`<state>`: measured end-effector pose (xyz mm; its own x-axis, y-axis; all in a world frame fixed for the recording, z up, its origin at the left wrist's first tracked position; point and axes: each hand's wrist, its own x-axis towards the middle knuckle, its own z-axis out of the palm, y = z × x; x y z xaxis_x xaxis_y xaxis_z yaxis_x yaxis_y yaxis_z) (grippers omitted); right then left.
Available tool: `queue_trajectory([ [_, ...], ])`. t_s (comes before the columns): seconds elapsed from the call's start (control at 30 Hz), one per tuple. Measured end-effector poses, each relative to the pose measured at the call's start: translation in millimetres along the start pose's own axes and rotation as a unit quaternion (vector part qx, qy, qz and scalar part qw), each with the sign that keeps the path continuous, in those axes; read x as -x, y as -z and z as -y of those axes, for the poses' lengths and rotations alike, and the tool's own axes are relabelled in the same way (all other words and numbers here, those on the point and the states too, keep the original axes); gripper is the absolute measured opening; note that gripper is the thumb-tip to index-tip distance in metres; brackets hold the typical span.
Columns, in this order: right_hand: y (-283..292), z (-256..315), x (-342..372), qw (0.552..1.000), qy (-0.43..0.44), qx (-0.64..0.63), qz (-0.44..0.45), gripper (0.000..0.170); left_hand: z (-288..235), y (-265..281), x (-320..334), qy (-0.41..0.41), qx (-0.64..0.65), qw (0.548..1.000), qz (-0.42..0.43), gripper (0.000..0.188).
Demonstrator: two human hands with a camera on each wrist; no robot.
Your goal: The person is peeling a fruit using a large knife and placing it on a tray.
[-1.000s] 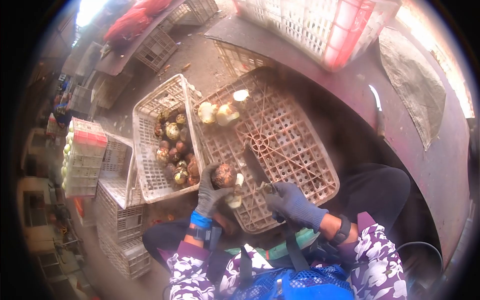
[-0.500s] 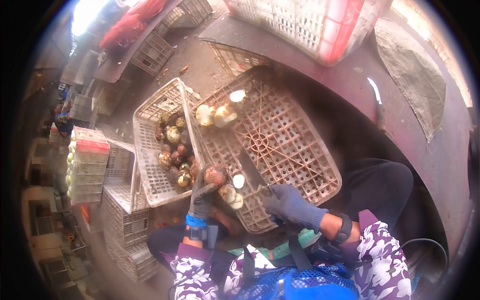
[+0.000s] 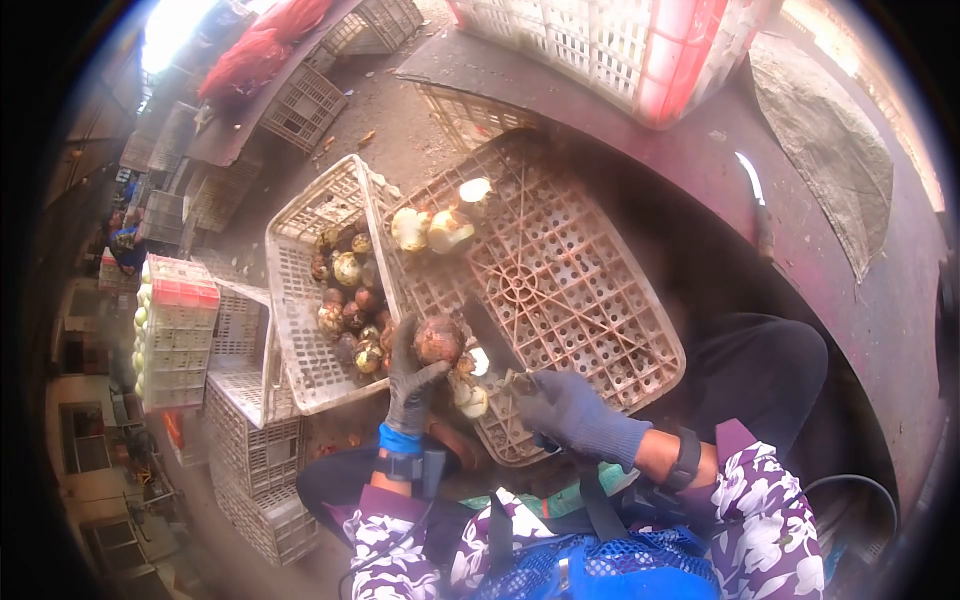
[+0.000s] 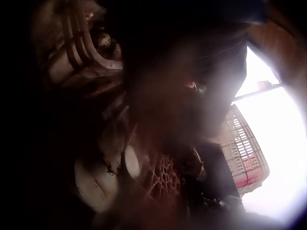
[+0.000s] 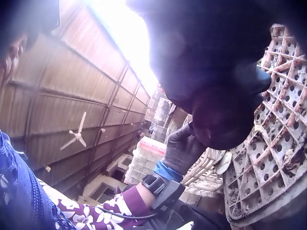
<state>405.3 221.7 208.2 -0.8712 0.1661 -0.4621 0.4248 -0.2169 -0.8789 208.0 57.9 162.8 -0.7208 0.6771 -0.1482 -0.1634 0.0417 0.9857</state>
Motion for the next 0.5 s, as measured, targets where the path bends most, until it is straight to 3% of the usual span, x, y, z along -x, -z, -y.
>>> queue_trajectory([
  [0.03,-1.3,-1.2,-2.0,1.000,0.007,0.025,-0.010,0.030,6.2,1.4,-3.5,-0.033,-0.050,0.998,-0.003,0.089],
  [0.13,-3.8,-0.8,-6.7,0.998,-0.003,0.064,-0.030,0.033,14.4,-9.2,-8.6,-0.029,-0.126,0.992,0.003,0.098],
  [0.27,-3.5,1.8,-11.7,0.997,-0.071,0.034,-0.024,0.034,12.3,-24.4,-7.8,-0.082,-0.307,0.948,-0.008,0.101],
  [0.3,-3.6,1.6,-12.6,0.996,-0.082,0.030,-0.022,0.034,7.0,-21.8,-11.3,-0.099,-0.416,0.904,-0.009,0.099],
  [0.4,-6.2,2.7,-12.1,0.990,-0.023,0.133,-0.042,0.037,-10.1,-21.1,-1.3,-0.085,-0.399,0.913,0.006,0.093],
  [0.5,-8.6,-1.5,-12.1,0.979,0.017,0.199,-0.044,0.038,-7.7,-13.0,-2.0,-0.108,-0.477,0.872,0.008,0.085],
])
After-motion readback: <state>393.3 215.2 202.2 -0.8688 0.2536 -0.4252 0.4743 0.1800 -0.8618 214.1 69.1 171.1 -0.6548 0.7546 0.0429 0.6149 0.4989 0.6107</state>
